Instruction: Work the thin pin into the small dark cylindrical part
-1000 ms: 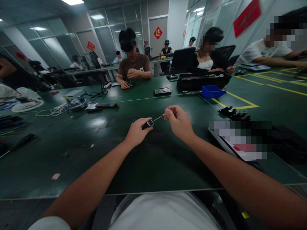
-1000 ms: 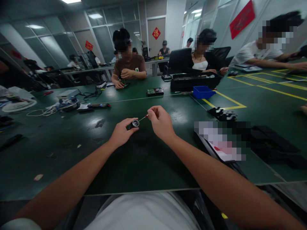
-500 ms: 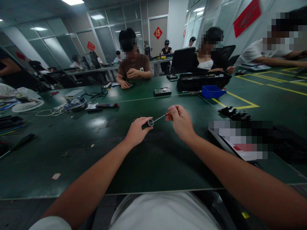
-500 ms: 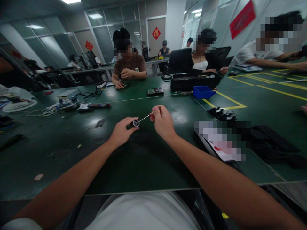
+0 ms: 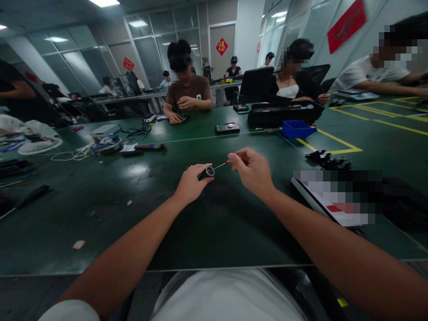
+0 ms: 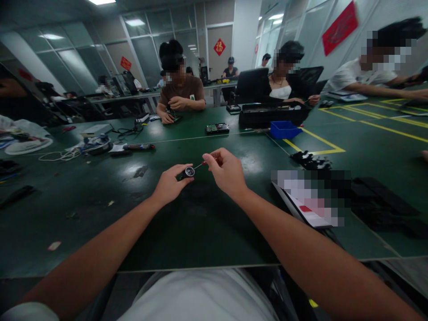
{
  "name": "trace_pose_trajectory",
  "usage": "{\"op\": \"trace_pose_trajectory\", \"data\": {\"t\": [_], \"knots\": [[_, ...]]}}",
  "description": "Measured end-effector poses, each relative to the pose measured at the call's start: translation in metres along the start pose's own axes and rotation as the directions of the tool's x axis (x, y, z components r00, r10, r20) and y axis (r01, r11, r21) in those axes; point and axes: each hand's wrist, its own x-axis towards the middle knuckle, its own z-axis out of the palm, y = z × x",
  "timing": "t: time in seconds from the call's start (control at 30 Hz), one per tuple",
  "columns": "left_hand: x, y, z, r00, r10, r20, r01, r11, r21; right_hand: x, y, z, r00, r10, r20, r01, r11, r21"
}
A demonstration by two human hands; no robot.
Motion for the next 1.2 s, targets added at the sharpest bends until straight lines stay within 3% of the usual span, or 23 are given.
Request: {"op": "trace_pose_trajectory", "data": {"t": [0.17,0.37,0.63,0.77,0.93,1.03,1.1,1.17,1.2], "knots": [[0.0,-0.003,-0.001,1.0,0.008,-0.021,-0.008,1.0,0.008,-0.002,0.005,-0.002,0.99,-0.12,0.07,0.127,0.987,-0.098],[-0.001,-0.001,-0.001,1.0,0.009,0.0,-0.009,1.0,0.027,-0.003,-0.001,-0.001,0.993,-0.096,0.062,0.109,0.961,-0.254],[-0.001,-0.001,-0.001,1.0,0.012,-0.003,-0.012,1.0,0.019,-0.005,0.001,0.0,0.988,-0.101,0.114,0.117,0.982,-0.15],[-0.001,-0.001,0.0,1.0,0.006,0.011,-0.007,1.0,0.021,-0.004,0.002,0.001,0.995,-0.065,0.081,0.075,0.99,-0.117],[-0.001,0.002,-0.001,0.999,-0.033,0.003,0.032,0.999,0.029,-0.002,0.007,0.009,1.0,0.014,0.006,-0.014,0.988,0.152],[-0.001,0.002,-0.004,1.0,0.024,0.018,-0.024,0.999,0.03,0.003,0.014,0.012,0.991,0.134,-0.008,-0.124,0.931,0.344],[0.0,0.001,-0.006,0.993,0.11,0.051,-0.112,0.993,0.041,0.007,0.02,0.011,0.952,0.305,0.024,-0.277,0.828,0.488],[0.002,0.0,-0.007,0.985,0.158,0.074,-0.163,0.984,0.069,0.011,0.025,0.009,0.872,0.458,0.171,-0.469,0.684,0.559],[0.002,0.0,-0.007,0.985,0.158,0.075,-0.164,0.983,0.082,0.013,0.027,0.008,0.852,0.486,0.196,-0.504,0.656,0.561]]}}
